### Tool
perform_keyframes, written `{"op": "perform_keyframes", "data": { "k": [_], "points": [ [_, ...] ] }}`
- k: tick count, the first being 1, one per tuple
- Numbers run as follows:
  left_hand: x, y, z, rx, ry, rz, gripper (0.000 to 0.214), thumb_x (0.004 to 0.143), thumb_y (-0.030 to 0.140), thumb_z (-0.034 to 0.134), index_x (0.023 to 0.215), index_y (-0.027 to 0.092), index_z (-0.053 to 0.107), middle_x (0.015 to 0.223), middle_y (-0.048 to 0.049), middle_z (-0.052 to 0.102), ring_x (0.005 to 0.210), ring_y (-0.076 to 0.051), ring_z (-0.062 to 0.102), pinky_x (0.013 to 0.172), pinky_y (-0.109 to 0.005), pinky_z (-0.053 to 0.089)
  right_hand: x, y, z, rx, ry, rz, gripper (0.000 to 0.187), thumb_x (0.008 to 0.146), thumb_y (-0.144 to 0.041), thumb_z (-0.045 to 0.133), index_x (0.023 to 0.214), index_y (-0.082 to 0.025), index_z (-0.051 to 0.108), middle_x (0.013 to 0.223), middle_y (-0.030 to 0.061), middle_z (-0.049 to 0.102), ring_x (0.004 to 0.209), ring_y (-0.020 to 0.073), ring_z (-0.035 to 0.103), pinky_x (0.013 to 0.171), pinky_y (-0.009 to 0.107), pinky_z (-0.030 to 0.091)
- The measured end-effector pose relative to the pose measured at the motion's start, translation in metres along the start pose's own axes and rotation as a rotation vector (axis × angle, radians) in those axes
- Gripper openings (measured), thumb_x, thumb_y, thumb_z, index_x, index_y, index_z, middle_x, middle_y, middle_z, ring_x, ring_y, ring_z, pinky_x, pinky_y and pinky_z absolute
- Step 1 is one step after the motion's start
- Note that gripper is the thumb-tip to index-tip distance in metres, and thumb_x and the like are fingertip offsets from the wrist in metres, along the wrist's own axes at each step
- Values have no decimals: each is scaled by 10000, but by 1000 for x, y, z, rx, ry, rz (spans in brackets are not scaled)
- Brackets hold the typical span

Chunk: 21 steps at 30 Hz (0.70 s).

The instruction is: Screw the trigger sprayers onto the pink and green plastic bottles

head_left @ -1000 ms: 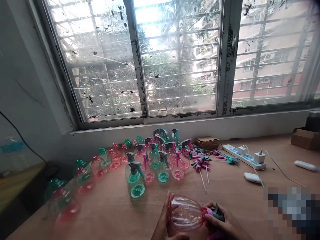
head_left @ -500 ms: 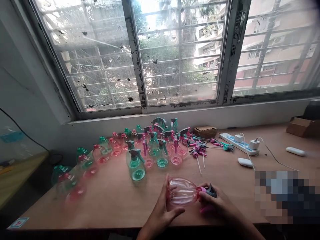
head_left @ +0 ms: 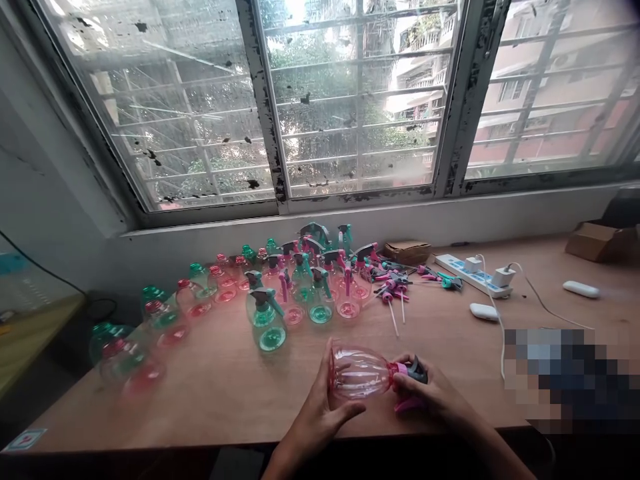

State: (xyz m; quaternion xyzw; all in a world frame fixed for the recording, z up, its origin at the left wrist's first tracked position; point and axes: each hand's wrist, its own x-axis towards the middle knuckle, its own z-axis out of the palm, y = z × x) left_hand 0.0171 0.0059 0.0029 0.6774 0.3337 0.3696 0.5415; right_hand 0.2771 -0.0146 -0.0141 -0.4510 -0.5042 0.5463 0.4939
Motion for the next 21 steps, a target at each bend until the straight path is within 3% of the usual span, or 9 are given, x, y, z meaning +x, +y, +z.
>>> {"op": "perform_keyframes", "data": {
  "k": [3, 9, 13, 18, 21],
  "points": [
    [0, -1, 0, -18, -2, -25, 1086, 803, 365, 783, 1581, 263, 32, 1542, -140, 420, 1428, -337, 384, 1221, -528, 207, 1, 0, 1, 47, 8, 7, 395, 749, -506, 805, 899, -176, 648, 705, 23, 731, 624, 197, 670, 608, 320, 534],
    [2, -3, 1, 15, 30, 50, 978, 850, 334, 732, 1578, 302, 79, 1645, -100, 240, 1520, -319, 190, 1247, -511, 106, 4, 1, 2, 98, 0, 14, 401, 740, -510, 811, 883, -177, 638, 687, 22, 721, 607, 203, 665, 590, 322, 532],
    [2, 6, 2, -12, -1, -9, 1153, 759, 298, 825, 1577, 301, 13, 1634, -103, 267, 1521, -329, 177, 1244, -523, 124, 4, 2, -1, 11, 4, 2, 386, 745, -493, 815, 890, -173, 654, 709, 18, 726, 628, 196, 666, 603, 312, 519],
    [2, -1, 0, 44, 31, 27, 1071, 772, 279, 812, 1573, 308, 103, 1657, -94, 193, 1530, -324, 140, 1250, -513, 74, 2, 2, -1, 29, 11, -1, 405, 741, -504, 814, 908, -172, 652, 699, 14, 730, 625, 197, 670, 607, 311, 514],
    [2, -8, -1, 61, 36, 48, 1045, 795, 291, 789, 1572, 331, 91, 1654, -94, 198, 1514, -331, 204, 1247, -519, 97, 1, -1, 2, 49, 5, 3, 411, 742, -520, 808, 894, -176, 642, 696, 22, 732, 629, 209, 680, 616, 324, 525]
  ]
}}
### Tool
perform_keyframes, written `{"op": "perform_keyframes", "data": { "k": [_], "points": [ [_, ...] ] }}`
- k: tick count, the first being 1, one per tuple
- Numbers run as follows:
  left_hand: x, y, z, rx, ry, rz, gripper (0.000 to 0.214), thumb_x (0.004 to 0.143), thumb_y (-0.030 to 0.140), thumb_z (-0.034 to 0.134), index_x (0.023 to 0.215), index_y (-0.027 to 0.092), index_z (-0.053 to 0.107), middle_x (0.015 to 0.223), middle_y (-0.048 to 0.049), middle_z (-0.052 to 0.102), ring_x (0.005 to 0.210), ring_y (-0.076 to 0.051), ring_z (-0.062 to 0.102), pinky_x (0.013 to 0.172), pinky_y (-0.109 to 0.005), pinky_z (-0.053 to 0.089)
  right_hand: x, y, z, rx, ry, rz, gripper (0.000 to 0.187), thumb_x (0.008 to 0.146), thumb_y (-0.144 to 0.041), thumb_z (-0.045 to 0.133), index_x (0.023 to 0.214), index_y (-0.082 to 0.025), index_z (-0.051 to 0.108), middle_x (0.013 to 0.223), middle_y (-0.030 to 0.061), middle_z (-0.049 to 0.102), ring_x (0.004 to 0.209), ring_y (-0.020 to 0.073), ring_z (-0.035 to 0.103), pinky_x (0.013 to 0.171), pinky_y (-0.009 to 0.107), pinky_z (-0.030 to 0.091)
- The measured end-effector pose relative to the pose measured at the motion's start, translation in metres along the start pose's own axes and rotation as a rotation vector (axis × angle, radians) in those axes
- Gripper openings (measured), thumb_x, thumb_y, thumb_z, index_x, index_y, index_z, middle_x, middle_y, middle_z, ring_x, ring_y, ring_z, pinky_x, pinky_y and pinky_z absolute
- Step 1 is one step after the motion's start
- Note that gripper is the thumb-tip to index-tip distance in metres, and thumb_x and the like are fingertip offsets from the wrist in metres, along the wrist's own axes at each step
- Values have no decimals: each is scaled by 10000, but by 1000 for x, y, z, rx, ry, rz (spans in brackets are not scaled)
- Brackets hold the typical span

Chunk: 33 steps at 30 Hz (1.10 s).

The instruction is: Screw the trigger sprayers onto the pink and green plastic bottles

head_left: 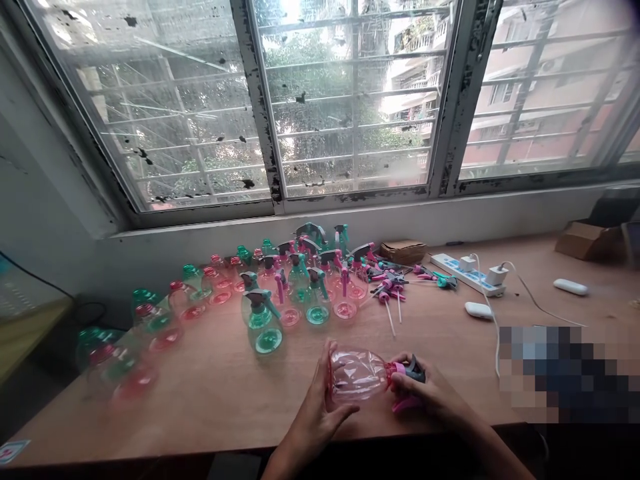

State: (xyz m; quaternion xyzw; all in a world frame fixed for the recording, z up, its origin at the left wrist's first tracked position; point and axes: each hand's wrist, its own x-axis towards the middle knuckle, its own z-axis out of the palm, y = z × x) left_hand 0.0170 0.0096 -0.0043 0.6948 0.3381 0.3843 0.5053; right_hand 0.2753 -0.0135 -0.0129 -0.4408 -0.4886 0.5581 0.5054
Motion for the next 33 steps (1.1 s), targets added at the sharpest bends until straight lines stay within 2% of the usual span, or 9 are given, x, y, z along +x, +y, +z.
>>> {"op": "perform_keyframes", "data": {
  "k": [4, 7, 10, 15, 18, 21, 23, 26, 33],
  "points": [
    [-1, 2, 0, -63, -48, -48, 1139, 756, 336, 828, 1575, 318, 36, 1646, -112, 219, 1476, -348, 297, 1236, -526, 158, -1, -2, 3, 12, 14, -14, 416, 735, -519, 813, 889, -172, 643, 680, 24, 734, 608, 205, 672, 597, 317, 515],
    [-1, 5, 0, -93, -55, -43, 1087, 789, 370, 794, 1578, 294, 51, 1658, -114, 172, 1485, -346, 275, 1231, -524, 182, -1, -3, 3, 12, 14, -15, 412, 738, -513, 812, 898, -173, 642, 675, 20, 733, 598, 201, 669, 591, 317, 513],
    [-1, 6, 2, -26, -12, -5, 1035, 811, 345, 773, 1576, 313, 76, 1656, -97, 190, 1507, -334, 218, 1241, -527, 132, 0, -2, 1, 9, -3, -9, 430, 730, -541, 806, 892, -179, 638, 668, 16, 720, 593, 207, 668, 589, 326, 524],
    [-1, 9, 3, -79, -35, -45, 1120, 768, 341, 817, 1571, 349, 37, 1639, -105, 223, 1381, -340, 444, 1194, -521, 289, 1, 0, 0, 19, -16, -2, 431, 728, -540, 809, 891, -181, 633, 671, 16, 715, 614, 208, 666, 610, 329, 541],
    [-2, 11, 2, -116, -54, -68, 1084, 782, 379, 801, 1575, 315, 65, 1641, -120, 209, 1393, -349, 426, 1180, -514, 318, 1, 1, -1, 41, -26, -7, 425, 735, -517, 815, 907, -177, 626, 670, 14, 718, 605, 196, 658, 604, 320, 540],
    [-1, 9, 1, -44, -27, -25, 994, 821, 372, 764, 1571, 326, 114, 1641, -107, 213, 1441, -345, 355, 1213, -526, 236, 1, 3, -1, 51, -31, -10, 420, 739, -507, 818, 911, -173, 631, 690, 17, 722, 616, 196, 665, 602, 321, 545],
    [-1, 8, 1, -14, -10, -4, 965, 840, 366, 744, 1565, 364, 107, 1640, -91, 221, 1416, -330, 401, 1215, -525, 230, 1, 3, -1, 49, -26, -12, 426, 733, -518, 818, 903, -171, 638, 695, 19, 723, 617, 199, 669, 599, 325, 548],
    [-1, 9, 1, -61, -32, -33, 1061, 794, 391, 788, 1563, 385, 59, 1624, -92, 261, 1326, -326, 511, 1177, -524, 318, 2, 4, 0, 47, -6, -20, 430, 729, -527, 818, 890, -170, 640, 688, 17, 722, 602, 193, 665, 590, 320, 540],
    [0, 5, 1, -107, -15, -43, 1053, 773, 443, 797, 1571, 319, 123, 1630, -116, 248, 1430, -363, 363, 1202, -540, 256, 1, 2, 0, 59, -24, -27, 392, 744, -484, 822, 896, -178, 632, 680, 8, 724, 595, 181, 664, 573, 290, 528]
  ]
}}
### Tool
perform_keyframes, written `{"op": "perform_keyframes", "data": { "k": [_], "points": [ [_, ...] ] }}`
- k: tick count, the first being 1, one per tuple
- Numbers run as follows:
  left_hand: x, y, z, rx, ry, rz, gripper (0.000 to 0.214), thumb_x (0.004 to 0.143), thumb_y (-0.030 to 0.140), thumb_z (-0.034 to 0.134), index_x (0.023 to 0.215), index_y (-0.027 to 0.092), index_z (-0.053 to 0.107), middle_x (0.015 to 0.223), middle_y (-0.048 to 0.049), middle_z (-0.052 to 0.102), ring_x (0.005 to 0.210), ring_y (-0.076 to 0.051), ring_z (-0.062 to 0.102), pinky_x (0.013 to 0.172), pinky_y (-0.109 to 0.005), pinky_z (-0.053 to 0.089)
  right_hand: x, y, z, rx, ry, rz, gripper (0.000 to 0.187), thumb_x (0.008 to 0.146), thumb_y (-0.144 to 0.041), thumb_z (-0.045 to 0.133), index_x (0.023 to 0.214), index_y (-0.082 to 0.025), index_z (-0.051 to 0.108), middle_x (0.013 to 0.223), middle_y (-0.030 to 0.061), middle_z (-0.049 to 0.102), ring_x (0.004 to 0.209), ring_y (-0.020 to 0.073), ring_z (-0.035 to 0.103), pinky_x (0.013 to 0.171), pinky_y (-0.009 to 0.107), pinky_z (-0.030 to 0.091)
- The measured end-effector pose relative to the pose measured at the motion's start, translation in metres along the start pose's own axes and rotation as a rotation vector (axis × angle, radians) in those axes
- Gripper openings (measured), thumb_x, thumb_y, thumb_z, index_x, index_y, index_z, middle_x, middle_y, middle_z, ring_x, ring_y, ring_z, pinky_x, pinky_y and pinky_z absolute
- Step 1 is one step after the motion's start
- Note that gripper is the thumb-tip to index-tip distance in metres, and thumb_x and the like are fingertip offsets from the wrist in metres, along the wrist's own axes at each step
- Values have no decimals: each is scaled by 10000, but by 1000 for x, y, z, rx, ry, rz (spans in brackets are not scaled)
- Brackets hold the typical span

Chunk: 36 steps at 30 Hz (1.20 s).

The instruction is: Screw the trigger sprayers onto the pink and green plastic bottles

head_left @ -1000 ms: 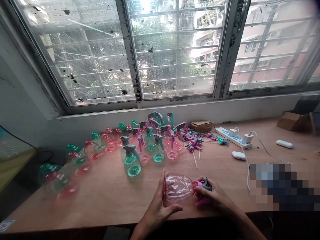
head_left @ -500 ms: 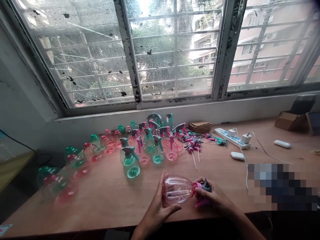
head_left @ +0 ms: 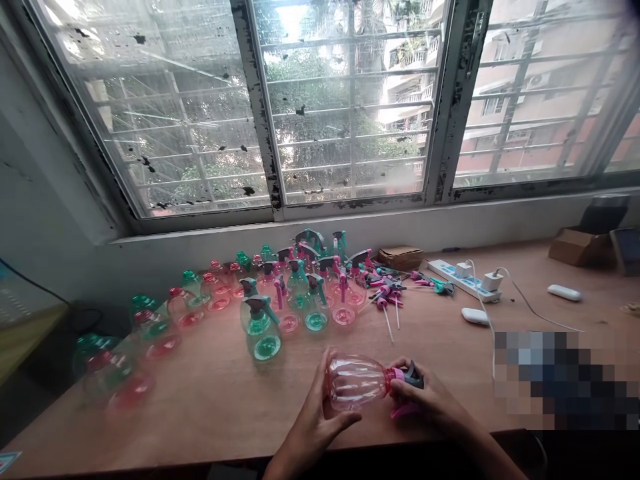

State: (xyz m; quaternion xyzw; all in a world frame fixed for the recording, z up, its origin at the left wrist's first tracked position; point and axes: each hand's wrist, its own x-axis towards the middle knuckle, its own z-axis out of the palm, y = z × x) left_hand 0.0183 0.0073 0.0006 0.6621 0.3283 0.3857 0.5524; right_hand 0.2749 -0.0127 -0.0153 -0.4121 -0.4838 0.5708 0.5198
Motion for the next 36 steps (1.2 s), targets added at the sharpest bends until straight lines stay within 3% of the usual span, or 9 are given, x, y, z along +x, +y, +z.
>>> {"op": "perform_keyframes", "data": {
  "k": [4, 6, 10, 14, 19, 24, 29, 32, 36],
  "points": [
    [1, -3, 0, -14, -14, 21, 1030, 806, 424, 772, 1561, 394, 73, 1624, -110, 250, 1306, -329, 521, 1156, -544, 336, 1, 1, 0, 19, -11, -2, 373, 763, -476, 808, 896, -181, 623, 657, 0, 707, 581, 178, 651, 558, 294, 535],
    [0, -2, 1, -36, -22, -6, 1098, 772, 410, 809, 1561, 395, 45, 1620, -115, 257, 1305, -331, 522, 1141, -532, 361, 1, 3, 0, 25, -8, 1, 390, 750, -488, 813, 895, -183, 617, 652, 1, 703, 576, 182, 647, 556, 304, 540],
    [-1, 1, 0, -59, -47, -52, 1154, 737, 427, 833, 1574, 325, 44, 1631, -145, 228, 1380, -365, 440, 1148, -529, 356, 1, 3, -1, 29, -21, 8, 389, 754, -471, 815, 919, -185, 611, 668, 8, 716, 592, 182, 650, 583, 309, 538],
    [-1, 0, -1, 46, -13, 18, 1033, 790, 376, 790, 1572, 312, 118, 1646, -99, 219, 1499, -343, 233, 1232, -505, 193, 0, 0, 0, 36, -19, 9, 374, 758, -463, 816, 910, -185, 618, 665, 4, 717, 589, 177, 649, 581, 292, 528],
    [-1, 2, -2, 62, -19, 48, 1009, 828, 346, 745, 1573, 336, 65, 1661, -74, 185, 1488, -327, 279, 1231, -494, 209, 0, 1, 2, 42, 2, 25, 394, 730, -488, 827, 893, -196, 619, 638, -3, 705, 566, 180, 637, 553, 292, 532],
    [1, 2, -2, 33, -38, 15, 1096, 783, 348, 792, 1581, 286, 43, 1654, -104, 213, 1518, -345, 181, 1242, -506, 153, 0, 1, 2, 78, -14, 21, 373, 737, -445, 840, 911, -193, 626, 655, -3, 712, 581, 168, 630, 560, 284, 544],
    [1, -8, -3, 63, 22, 82, 930, 847, 387, 726, 1566, 351, 136, 1663, -82, 160, 1452, -341, 348, 1221, -523, 216, 1, 1, 1, 95, -12, -3, 351, 751, -442, 832, 888, -190, 629, 683, 2, 714, 588, 170, 650, 555, 285, 553],
    [1, -12, -4, 75, 49, 67, 923, 842, 390, 730, 1562, 351, 153, 1619, -102, 267, 1425, -322, 388, 1218, -523, 220, 2, 1, 1, 74, -11, 0, 363, 747, -461, 828, 884, -189, 630, 671, 2, 708, 581, 177, 655, 549, 292, 554],
    [4, -16, -4, -21, 63, -2, 1049, 764, 410, 804, 1572, 267, 150, 1529, -163, 403, 1394, -347, 425, 1197, -526, 268, 2, 1, 0, 22, -7, 4, 394, 725, -478, 835, 897, -185, 636, 640, 7, 707, 569, 192, 653, 552, 311, 557]
  ]
}}
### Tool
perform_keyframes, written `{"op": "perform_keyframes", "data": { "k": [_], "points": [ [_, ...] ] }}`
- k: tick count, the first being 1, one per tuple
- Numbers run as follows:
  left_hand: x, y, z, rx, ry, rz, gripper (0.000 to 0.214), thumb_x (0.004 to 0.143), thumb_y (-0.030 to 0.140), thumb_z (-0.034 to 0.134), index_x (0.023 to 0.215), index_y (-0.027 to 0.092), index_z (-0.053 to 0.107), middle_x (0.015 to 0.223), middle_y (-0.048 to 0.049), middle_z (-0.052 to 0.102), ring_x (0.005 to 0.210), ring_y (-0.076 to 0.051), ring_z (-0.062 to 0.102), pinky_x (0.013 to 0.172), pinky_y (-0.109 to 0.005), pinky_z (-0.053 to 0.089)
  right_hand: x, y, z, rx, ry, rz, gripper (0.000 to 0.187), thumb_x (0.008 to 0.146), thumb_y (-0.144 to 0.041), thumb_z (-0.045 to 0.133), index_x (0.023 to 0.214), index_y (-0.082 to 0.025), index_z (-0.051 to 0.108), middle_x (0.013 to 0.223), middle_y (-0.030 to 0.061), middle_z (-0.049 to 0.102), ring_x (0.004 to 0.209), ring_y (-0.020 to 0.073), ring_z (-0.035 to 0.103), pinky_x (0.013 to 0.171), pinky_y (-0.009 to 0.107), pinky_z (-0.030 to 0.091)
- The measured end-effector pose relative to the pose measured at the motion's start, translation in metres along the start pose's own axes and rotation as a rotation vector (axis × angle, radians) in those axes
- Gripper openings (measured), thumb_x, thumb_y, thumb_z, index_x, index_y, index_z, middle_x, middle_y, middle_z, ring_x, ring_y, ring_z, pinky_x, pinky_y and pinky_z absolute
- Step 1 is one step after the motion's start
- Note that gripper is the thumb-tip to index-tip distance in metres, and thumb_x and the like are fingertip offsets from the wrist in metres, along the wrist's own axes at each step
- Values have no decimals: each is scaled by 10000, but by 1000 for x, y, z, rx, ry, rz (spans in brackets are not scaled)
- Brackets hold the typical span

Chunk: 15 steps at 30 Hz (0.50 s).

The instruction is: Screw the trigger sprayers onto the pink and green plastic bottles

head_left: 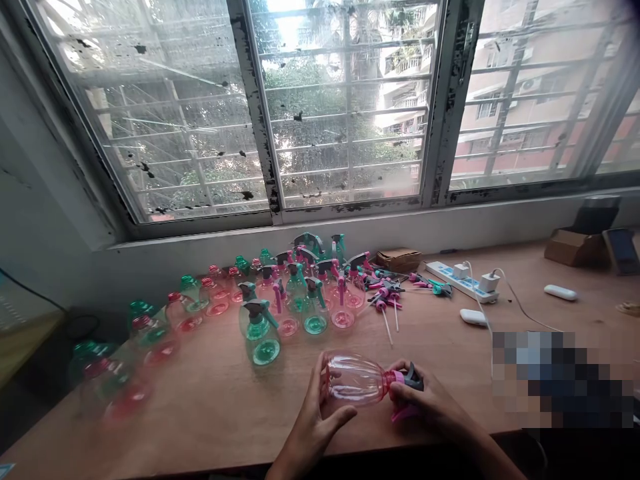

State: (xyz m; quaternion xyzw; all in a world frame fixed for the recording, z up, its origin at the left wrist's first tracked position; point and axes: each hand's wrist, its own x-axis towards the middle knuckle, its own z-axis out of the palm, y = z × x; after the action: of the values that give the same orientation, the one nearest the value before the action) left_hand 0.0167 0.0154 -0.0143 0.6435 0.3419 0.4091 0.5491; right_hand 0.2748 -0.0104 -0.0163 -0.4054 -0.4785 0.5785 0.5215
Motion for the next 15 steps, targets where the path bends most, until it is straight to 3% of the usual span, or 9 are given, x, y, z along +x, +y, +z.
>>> {"op": "perform_keyframes", "data": {
  "k": [5, 10, 15],
  "points": [
    [4, 1, 1, -15, 1, 20, 1067, 701, 394, 850, 1555, 288, 220, 1551, -134, 393, 1462, -349, 327, 1219, -520, 221, 1, 3, -2, 6, 5, -19, 379, 753, -468, 817, 915, -179, 635, 659, 13, 712, 579, 183, 649, 564, 309, 555],
    [1, 5, 1, -26, -63, 1, 1063, 767, 413, 803, 1572, 299, 117, 1396, -142, 560, 1338, -327, 506, 1180, -532, 292, 1, 5, -3, 39, 6, -23, 366, 765, -442, 820, 927, -174, 630, 671, 8, 708, 593, 178, 646, 575, 313, 560],
    [2, 2, 1, -43, -24, -13, 1084, 729, 436, 835, 1568, 243, 176, 1324, -160, 603, 1290, -352, 528, 1122, -511, 377, 1, 6, -5, 52, -14, -21, 355, 780, -422, 814, 945, -183, 612, 673, 6, 715, 598, 177, 645, 585, 315, 560]
  ]
}}
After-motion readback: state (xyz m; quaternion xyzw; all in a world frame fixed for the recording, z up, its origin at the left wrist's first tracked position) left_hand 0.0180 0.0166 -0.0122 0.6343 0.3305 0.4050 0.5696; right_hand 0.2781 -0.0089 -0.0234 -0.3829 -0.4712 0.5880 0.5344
